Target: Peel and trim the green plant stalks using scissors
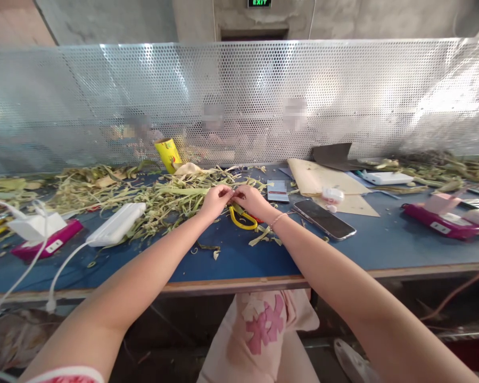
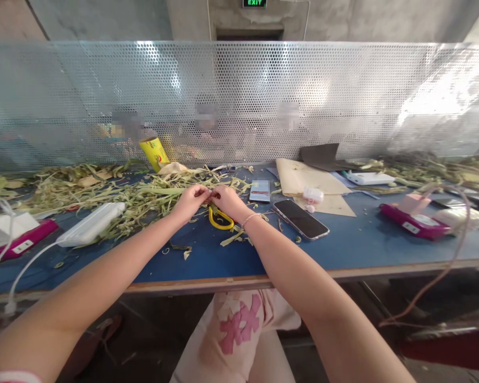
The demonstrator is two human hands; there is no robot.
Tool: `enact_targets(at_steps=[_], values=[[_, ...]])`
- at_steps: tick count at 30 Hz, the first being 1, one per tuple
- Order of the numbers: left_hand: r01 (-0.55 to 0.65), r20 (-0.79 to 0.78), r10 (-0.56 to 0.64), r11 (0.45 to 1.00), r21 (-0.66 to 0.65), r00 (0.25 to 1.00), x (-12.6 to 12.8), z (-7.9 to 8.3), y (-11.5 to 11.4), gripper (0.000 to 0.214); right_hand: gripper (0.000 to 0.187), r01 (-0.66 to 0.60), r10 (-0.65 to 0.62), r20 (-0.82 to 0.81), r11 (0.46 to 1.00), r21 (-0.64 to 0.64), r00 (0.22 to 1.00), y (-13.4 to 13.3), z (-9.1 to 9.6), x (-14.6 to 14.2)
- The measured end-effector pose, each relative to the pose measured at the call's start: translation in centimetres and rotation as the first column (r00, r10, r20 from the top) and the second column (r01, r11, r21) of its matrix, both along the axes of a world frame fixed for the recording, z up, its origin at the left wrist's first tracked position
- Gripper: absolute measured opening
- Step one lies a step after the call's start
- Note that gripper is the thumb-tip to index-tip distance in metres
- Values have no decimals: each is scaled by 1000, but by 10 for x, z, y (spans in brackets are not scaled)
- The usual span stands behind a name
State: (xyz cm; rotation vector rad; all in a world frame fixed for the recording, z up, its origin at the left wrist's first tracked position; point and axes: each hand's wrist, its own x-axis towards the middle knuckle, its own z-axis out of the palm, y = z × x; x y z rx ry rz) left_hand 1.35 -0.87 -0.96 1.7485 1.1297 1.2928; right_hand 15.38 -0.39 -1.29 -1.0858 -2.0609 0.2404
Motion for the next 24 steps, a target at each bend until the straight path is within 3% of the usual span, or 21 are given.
enact_targets(at_steps=[11, 19, 24], values=[[-92, -84, 105, 984, 154, 991, 0, -8, 5, 18, 8, -31, 31, 4, 999, -19, 1000, -2, 3, -1], [-50, -144, 74, 986, 161, 987, 2, -1, -3, 17, 11, -23, 23, 3, 998, -53, 1000, -8, 6, -1], [27, -147, -7, 990, 135, 989, 2, 1, -4, 17, 10, -17, 16, -18, 997, -72, 1000, -8, 3, -1]])
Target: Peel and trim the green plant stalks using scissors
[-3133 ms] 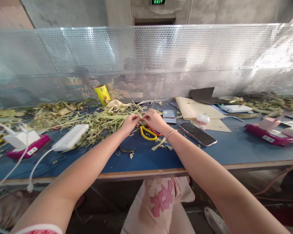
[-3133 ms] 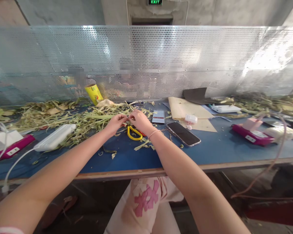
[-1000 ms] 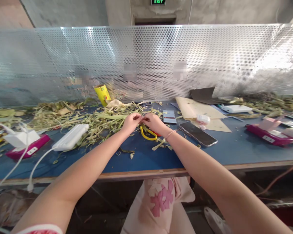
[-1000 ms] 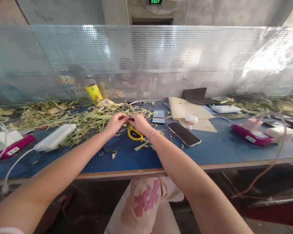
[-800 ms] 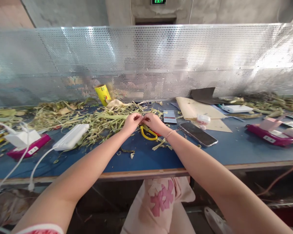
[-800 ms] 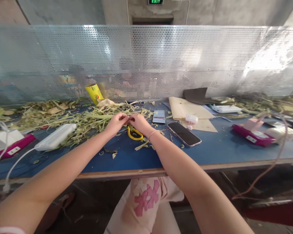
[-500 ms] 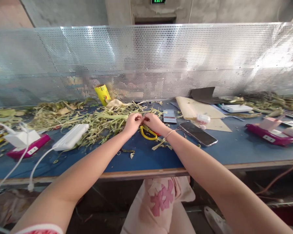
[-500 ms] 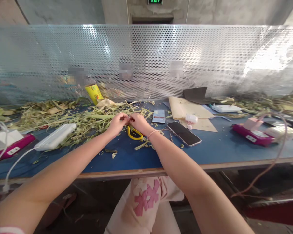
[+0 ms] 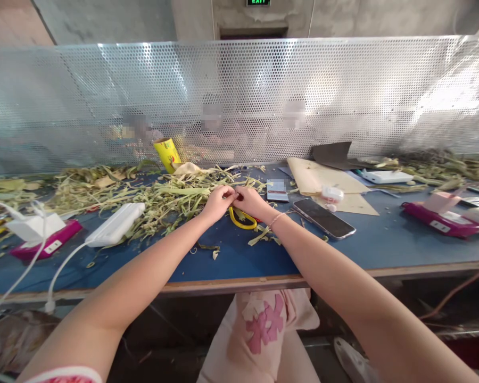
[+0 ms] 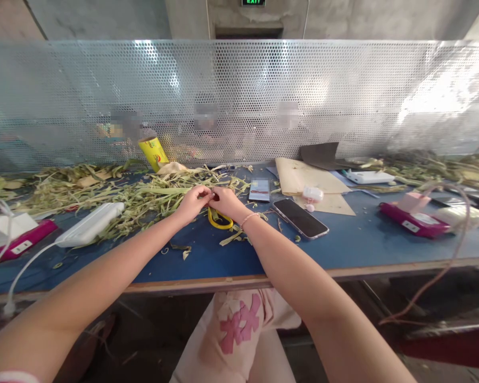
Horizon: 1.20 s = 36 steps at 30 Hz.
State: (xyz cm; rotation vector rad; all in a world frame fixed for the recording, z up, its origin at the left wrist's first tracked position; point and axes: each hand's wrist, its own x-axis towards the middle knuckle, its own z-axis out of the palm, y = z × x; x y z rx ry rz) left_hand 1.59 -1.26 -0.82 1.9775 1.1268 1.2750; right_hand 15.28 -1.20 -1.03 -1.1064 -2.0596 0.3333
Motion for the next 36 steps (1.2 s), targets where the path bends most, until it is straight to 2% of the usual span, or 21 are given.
enact_targets(at_steps=[5, 9, 15, 22, 29, 32, 36], values=[[7, 24, -6, 999, -34, 1000, 0, 2, 0, 18, 5, 32, -31, -26, 999, 27, 999, 2, -4, -2], [12, 34, -10, 999, -31, 999, 1, -1, 1, 20, 3, 11, -12, 40, 1000, 24, 999, 2, -2, -2], [18, 105, -9, 996, -88, 994, 0, -3, 3, 21, 13, -43, 47, 99, 998, -41, 994, 3, 2, -1], [25, 171, 1, 988, -150, 985, 3, 1, -2, 22, 16, -97, 106, 50, 985, -143, 993, 3, 5, 2], [2, 134, 16, 991, -133, 991, 0, 0, 2, 24, 14, -208, 196, -69, 928, -309, 978, 3, 1, 3], [-41, 127, 57, 991, -129, 990, -1, 1, 2, 21, 16, -165, 154, -61, 946, -278, 986, 1, 1, 3], [-84, 178, 134, 960, -266, 975, 3, 5, -4, 16, 15, -70, 62, -49, 983, -170, 997, -3, 4, 3]])
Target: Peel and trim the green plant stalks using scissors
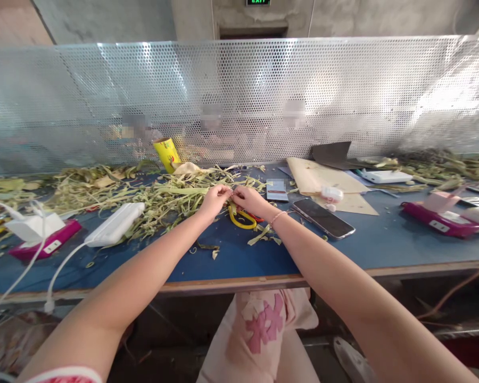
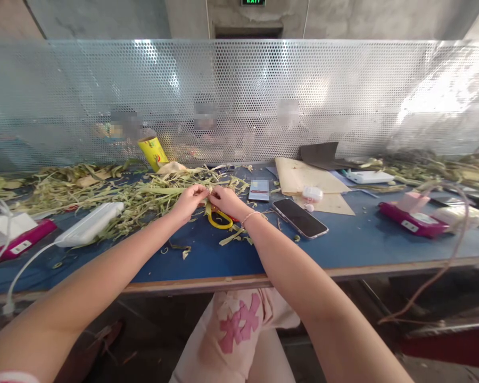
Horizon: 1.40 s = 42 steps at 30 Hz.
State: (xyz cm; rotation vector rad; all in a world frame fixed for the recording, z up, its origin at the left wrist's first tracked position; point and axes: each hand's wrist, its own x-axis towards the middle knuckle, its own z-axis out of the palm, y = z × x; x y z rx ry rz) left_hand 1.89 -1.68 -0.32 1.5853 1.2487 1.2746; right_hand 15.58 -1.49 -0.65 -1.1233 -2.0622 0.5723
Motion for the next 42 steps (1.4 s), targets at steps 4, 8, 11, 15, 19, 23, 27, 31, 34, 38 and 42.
enact_targets(at_steps=[4, 8, 11, 15, 19, 23, 27, 31, 34, 38, 42], values=[[12, 30, -8, 990, -137, 1000, 5, 4, -8, 13, 15, 27, -27, 37, 1000, 3, 999, 0, 1, 0], [49, 14, -47, 981, -186, 999, 7, 6, -12, 12, 17, -1, -3, 138, 1000, 31, 990, 2, 1, 1], [61, 11, -60, 979, -193, 998, 7, 5, -11, 14, 13, -46, 18, 195, 989, 141, 981, 3, -1, 1], [33, -20, -36, 987, -160, 999, 7, 4, -9, 16, 13, -102, 50, 206, 964, 247, 977, 5, -3, 1], [37, -21, -40, 992, -119, 999, 6, 4, -6, 17, 14, -91, 58, 162, 975, 204, 985, 5, -2, 1], [44, -8, -45, 994, -102, 999, 5, 5, -6, 18, 12, -158, 142, 118, 978, 133, 983, 3, 0, 3], [60, 11, -59, 994, -96, 998, 5, 5, -6, 18, 11, -217, 215, 40, 974, 70, 976, 2, -1, 6], [46, -20, -48, 996, -71, 999, 3, 4, -3, 19, 10, -275, 275, -16, 961, 5, 961, 3, -3, 6], [47, -21, -49, 996, -76, 999, 2, 3, -1, 18, 10, -233, 233, 0, 972, 40, 972, 4, -3, 6], [63, -1, -64, 992, -108, 998, 1, 2, -2, 17, 14, -180, 180, 11, 980, 79, 984, 3, -1, 6], [40, -9, -40, 996, -82, 999, 1, 1, -2, 18, 15, -194, 195, -23, 980, 43, 981, 2, 1, 7]])
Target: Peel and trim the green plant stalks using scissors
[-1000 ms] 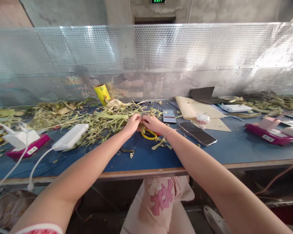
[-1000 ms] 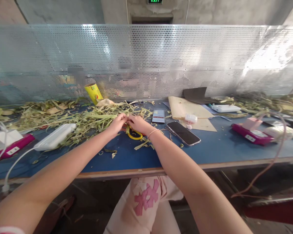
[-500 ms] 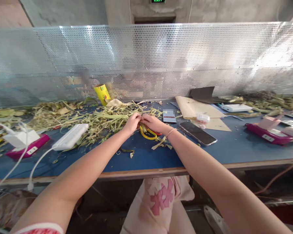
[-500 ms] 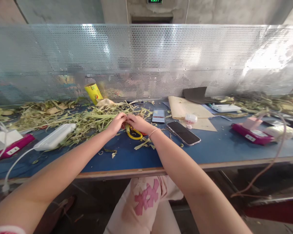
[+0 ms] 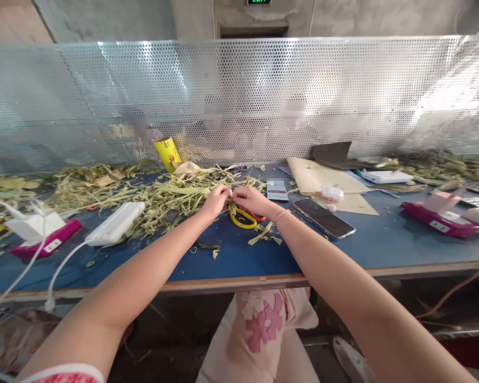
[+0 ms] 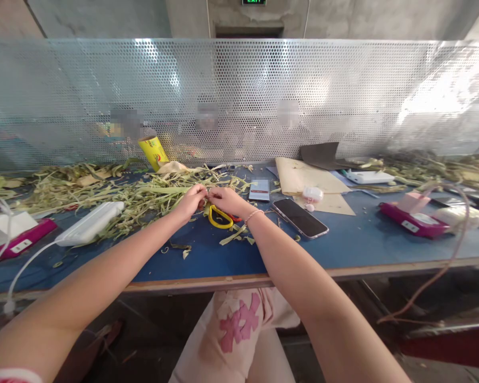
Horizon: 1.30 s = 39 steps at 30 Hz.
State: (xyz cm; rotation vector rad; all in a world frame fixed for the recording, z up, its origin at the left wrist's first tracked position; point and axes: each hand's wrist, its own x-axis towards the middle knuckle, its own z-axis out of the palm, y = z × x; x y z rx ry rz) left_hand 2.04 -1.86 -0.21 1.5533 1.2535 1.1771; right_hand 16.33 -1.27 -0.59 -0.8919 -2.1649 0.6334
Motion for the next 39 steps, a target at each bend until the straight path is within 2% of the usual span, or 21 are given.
enact_targets(at_steps=[7, 14, 17, 21, 24, 28, 33, 36, 39], values=[[-85, 60, 81, 994, 64, 995, -5, 2, 6, 17, 15, -74, 71, -68, 996, -54, 995, -1, 2, 2], [-187, 53, 182, 977, 100, 982, -7, 1, 15, 17, 17, -127, 125, -34, 990, -59, 992, -5, 4, -1], [-124, 118, 114, 989, 84, 986, -6, 3, 12, 18, 14, -97, 97, -13, 994, -58, 995, -7, 5, -3], [-16, 149, 4, 997, 77, 989, -2, 4, 4, 17, 14, 7, -6, 41, 999, -31, 999, -10, 6, -6], [1, 175, -13, 998, 70, 984, 2, 1, 1, 16, 19, 34, -33, 76, 999, -17, 997, -12, 6, -7], [1, 200, -14, 998, 63, 980, 5, -4, 4, 16, 25, 0, -2, 46, 999, 36, 999, -10, 4, -9], [-81, 134, 76, 996, 33, 988, 2, -7, 9, 20, 28, 59, -59, 0, 995, 85, 998, -7, 1, -9], [-151, 23, 149, 982, 112, 989, -4, -9, 13, 22, 33, 55, -54, -76, 998, 7, 996, -8, 3, -8], [-159, -173, 206, 955, 251, 963, -9, -8, 14, 22, 33, 7, -23, -137, 994, -112, 990, -7, 4, -5]])
